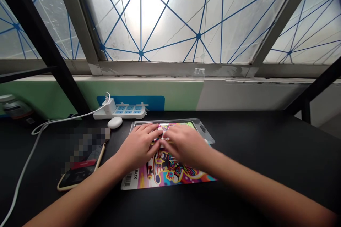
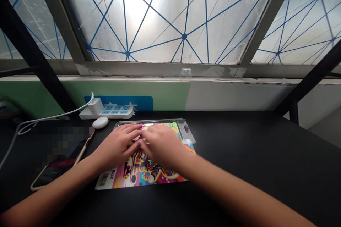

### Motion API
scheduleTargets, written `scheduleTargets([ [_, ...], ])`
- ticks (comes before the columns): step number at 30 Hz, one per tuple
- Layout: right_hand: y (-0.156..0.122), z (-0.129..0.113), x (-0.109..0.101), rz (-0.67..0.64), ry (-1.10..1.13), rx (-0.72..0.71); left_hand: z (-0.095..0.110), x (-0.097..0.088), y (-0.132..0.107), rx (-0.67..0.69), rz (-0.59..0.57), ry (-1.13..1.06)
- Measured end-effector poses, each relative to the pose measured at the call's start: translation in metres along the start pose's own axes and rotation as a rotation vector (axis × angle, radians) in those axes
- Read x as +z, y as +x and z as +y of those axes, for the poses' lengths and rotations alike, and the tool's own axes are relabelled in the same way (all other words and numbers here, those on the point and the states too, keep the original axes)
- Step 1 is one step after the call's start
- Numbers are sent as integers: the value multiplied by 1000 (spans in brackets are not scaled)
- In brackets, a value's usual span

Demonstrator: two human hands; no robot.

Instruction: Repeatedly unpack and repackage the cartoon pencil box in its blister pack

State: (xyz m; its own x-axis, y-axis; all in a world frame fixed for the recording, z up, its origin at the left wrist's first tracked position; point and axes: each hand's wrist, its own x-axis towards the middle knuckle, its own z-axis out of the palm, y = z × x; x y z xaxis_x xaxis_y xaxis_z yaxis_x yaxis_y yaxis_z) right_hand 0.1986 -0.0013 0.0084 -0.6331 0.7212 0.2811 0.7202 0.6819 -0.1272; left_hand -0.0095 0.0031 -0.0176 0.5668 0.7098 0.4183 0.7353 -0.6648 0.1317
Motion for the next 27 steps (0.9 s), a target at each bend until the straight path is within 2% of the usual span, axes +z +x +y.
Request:
scheduleTargets([
  [1,2,15,-8,-31,-15,80,0,0,0,0,-1,5],
  [4,3,60,-23,-114,-1,192,1,-1,2,-3,-17,27],
  [8,-2,95,-27,-260,102,203,2,-2,3,-12,-35,41],
  [14,-1,100,-29,-383,292,260,4,-1,2,-49,-37,57],
  [20,0,102,-24,-348,328,317,3,0,2,-109,-21,79],
  [27,1,102,-21,-309,327,329,-10,-4,3,-165,90,52],
])
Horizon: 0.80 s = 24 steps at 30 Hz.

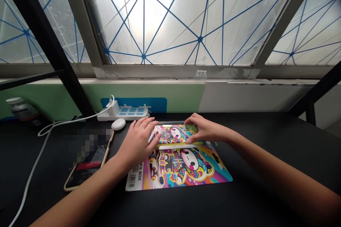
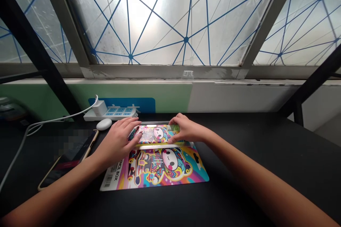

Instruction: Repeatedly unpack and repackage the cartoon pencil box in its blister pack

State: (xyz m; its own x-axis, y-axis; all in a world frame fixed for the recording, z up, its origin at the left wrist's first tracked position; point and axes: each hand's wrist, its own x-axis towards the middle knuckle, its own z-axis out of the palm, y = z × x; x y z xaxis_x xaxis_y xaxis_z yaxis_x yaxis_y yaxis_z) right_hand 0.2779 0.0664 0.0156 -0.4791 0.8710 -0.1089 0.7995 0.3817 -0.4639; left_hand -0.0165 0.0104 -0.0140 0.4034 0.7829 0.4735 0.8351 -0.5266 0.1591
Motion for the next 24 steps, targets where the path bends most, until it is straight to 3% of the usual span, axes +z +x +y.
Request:
scheduleTargets([
  [7,-7,-15,0,147,-88,-41,-9,2,1,-65,-30,-59],
  [15,-20,-26,16,331,-192,-61,-15,-4,3,-27,133,-179],
  [20,-36,-29,15,537,-208,-272,-9,-14,2,202,285,-78],
  [24,-64,-33,9,722,-257,-396,7,-36,-1,353,394,49],
])
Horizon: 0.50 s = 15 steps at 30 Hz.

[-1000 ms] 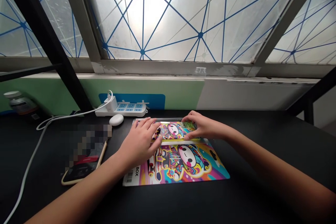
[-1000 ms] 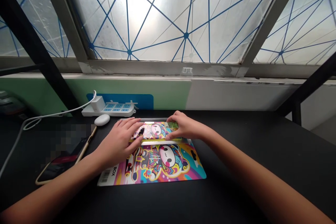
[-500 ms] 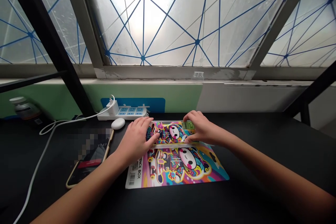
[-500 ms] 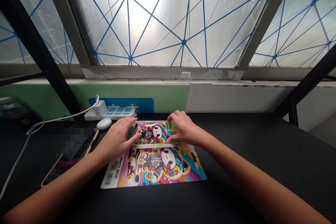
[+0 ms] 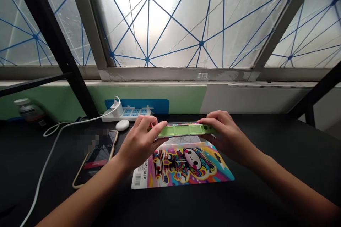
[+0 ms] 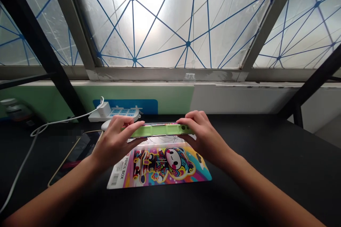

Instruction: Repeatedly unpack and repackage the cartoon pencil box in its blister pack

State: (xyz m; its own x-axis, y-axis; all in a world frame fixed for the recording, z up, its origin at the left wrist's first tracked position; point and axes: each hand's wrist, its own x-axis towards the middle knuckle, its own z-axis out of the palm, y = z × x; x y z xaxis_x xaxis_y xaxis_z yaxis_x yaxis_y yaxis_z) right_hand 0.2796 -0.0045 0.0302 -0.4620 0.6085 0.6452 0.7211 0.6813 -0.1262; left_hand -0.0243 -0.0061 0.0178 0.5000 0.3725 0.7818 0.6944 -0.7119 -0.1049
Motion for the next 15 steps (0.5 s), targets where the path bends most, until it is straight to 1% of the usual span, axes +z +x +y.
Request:
scheduleTargets([
  [2,-17,-8,-10,71,13,-21,9,-14,2,37,9,1],
  [4,-41,-16,-15,115,76,-30,19,-28,-5,77,-18,-36],
  [5,-53,-20,-15,115,111,-36,23,-34,-11,115,-49,-66],
  [6,-65,-22,-14,98,139,-52,27,-38,-20,158,-105,-103],
  [7,-76,-24,-11,64,160,-74,31,-41,-30,195,-145,-136],
  [8,-85,-26,-8,20,173,-101,33,-42,-40,213,-200,-177],
  [11,-99,-29,3,-103,177,-159,36,-36,-68,133,-272,-257],
  [13,-98,-31,8,-133,181,-164,34,-30,-77,76,-288,-302],
  [15,-96,-33,11,-156,199,-127,30,-25,-78,16,-306,-376],
])
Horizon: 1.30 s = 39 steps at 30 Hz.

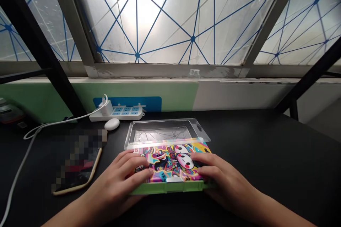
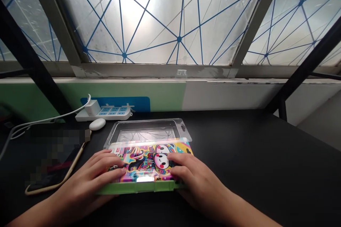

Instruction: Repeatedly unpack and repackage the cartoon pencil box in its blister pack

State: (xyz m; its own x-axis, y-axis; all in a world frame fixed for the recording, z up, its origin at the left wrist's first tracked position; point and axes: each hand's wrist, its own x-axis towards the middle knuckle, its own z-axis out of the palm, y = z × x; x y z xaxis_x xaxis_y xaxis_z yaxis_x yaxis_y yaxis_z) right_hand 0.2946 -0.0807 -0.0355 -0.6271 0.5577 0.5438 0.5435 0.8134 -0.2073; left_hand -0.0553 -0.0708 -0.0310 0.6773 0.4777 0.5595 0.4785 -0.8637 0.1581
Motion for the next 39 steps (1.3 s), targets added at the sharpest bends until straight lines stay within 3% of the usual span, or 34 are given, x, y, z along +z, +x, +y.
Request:
scheduleTargets([
  [6,-1,12,-3,-107,95,211,-12,-7,9,-135,-108,-174],
  [15,1,28,-10,-168,257,338,-14,3,-5,-354,-79,-222],
  [21,5,34,-12,-166,357,368,-13,9,-7,-397,-26,-251],
  [31,26,47,-6,94,523,607,-16,14,-16,-454,62,-318],
  [35,26,51,4,290,601,738,-13,15,-18,-455,78,-336],
  [39,24,53,4,368,486,761,-3,9,-9,-402,121,-290],
])
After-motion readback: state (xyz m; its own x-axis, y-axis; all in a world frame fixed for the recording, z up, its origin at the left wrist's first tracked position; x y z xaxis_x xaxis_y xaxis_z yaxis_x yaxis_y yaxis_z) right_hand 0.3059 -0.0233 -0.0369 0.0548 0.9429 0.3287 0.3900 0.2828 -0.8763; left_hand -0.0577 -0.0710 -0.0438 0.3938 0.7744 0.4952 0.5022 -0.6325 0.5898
